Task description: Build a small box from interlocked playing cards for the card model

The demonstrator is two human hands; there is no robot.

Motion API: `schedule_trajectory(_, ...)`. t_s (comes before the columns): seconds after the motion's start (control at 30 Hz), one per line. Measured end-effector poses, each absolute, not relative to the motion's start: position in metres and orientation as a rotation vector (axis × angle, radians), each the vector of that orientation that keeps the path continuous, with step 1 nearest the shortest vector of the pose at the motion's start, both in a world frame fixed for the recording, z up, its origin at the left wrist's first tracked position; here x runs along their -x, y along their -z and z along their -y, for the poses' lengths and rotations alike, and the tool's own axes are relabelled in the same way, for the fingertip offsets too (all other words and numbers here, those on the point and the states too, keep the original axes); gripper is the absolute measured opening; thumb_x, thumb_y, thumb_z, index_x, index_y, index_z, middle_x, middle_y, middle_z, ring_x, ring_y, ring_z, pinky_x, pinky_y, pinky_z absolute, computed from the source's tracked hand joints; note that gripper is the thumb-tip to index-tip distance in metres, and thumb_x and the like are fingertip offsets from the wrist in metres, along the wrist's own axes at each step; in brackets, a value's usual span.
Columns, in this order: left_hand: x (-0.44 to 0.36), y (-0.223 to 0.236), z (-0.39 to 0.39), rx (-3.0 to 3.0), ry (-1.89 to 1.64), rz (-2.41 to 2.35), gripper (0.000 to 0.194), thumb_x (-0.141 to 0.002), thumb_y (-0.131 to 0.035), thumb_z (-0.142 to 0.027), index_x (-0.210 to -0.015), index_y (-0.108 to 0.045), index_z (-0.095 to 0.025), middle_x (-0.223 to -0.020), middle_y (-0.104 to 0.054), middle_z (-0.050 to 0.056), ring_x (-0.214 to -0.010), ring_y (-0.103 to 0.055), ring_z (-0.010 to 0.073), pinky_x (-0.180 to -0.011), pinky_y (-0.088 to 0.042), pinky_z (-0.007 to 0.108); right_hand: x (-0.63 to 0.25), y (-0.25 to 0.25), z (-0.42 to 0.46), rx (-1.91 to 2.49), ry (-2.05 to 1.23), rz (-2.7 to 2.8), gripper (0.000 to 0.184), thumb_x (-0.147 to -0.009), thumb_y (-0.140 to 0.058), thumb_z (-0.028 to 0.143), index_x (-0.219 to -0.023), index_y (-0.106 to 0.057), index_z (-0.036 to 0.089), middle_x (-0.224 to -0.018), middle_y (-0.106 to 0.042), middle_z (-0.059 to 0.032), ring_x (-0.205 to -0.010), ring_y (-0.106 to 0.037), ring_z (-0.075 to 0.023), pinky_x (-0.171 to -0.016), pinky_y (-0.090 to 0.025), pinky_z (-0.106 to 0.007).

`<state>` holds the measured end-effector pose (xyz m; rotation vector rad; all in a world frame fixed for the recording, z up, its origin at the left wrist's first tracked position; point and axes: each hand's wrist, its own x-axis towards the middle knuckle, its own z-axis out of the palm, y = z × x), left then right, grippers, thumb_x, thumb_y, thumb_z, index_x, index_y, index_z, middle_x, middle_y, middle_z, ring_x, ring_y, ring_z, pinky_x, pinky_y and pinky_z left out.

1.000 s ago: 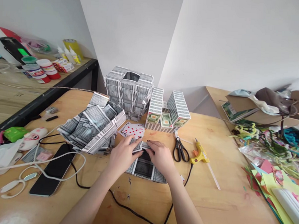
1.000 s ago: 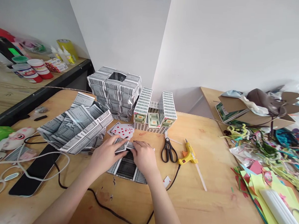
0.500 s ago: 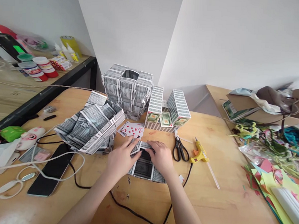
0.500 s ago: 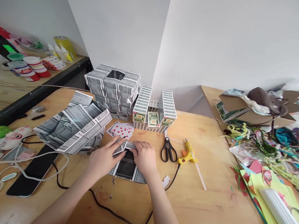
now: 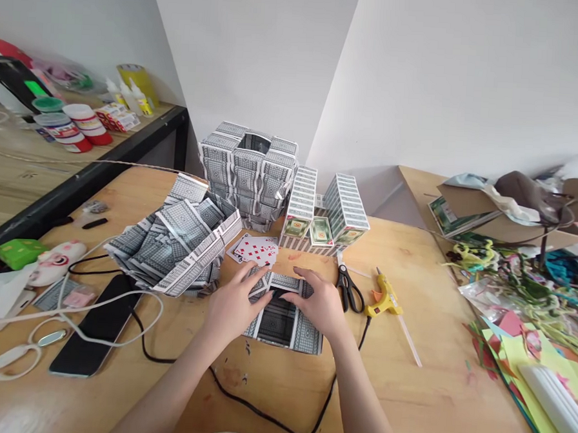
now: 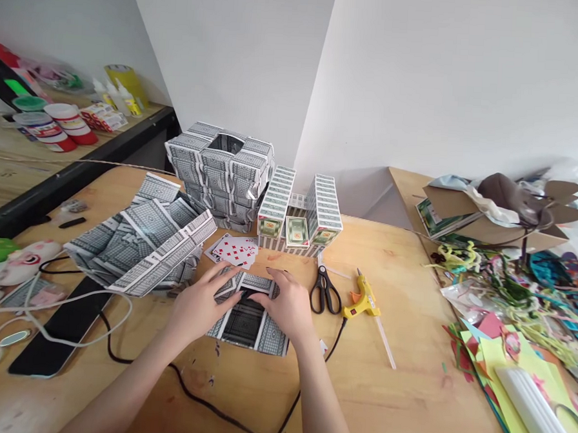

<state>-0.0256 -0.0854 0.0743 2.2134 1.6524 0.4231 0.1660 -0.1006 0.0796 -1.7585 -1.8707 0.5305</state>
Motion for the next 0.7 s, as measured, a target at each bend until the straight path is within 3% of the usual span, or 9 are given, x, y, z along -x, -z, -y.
schedule_trajectory(0.3, 0.0262, -0.0729, 0.0849, -2.218, -0.413, -1.65, 0.045, -0.08, -0.048, -0.046, -0.123, -0.047, -0.037, -0.136, -0.04, -0.002, -0.088, -0.063, 0.0207, -0.064, -0.048, 0.027, -0.1728, -0.0783, 0.1007, 1.768, -0.617, 1.832, 0.023, -0.074, -0.062, 0.03, -0.096, -0.064, 0.022, -0.095, -0.068, -0.0037, -0.086, -0.063, -0.0195, -0.081, -0.047, -0.032)
schedule_trajectory(0.7, 0.0255, -0.0755, 0.0865, -2.212, -0.418, -1.674, 0.043, -0.081, -0.047, -0.043, -0.124, -0.046, -0.036, -0.135, -0.041, -0.002, -0.088, -0.062, 0.018, -0.065, -0.049, 0.025, -0.1716, -0.0757, 0.0984, 1.636, -0.655, 1.828, 0.021, -0.076, -0.058, 0.024, -0.096, -0.065, 0.022, -0.097, -0.068, -0.0045, -0.09, -0.062, -0.0205, -0.084, -0.047, -0.033)
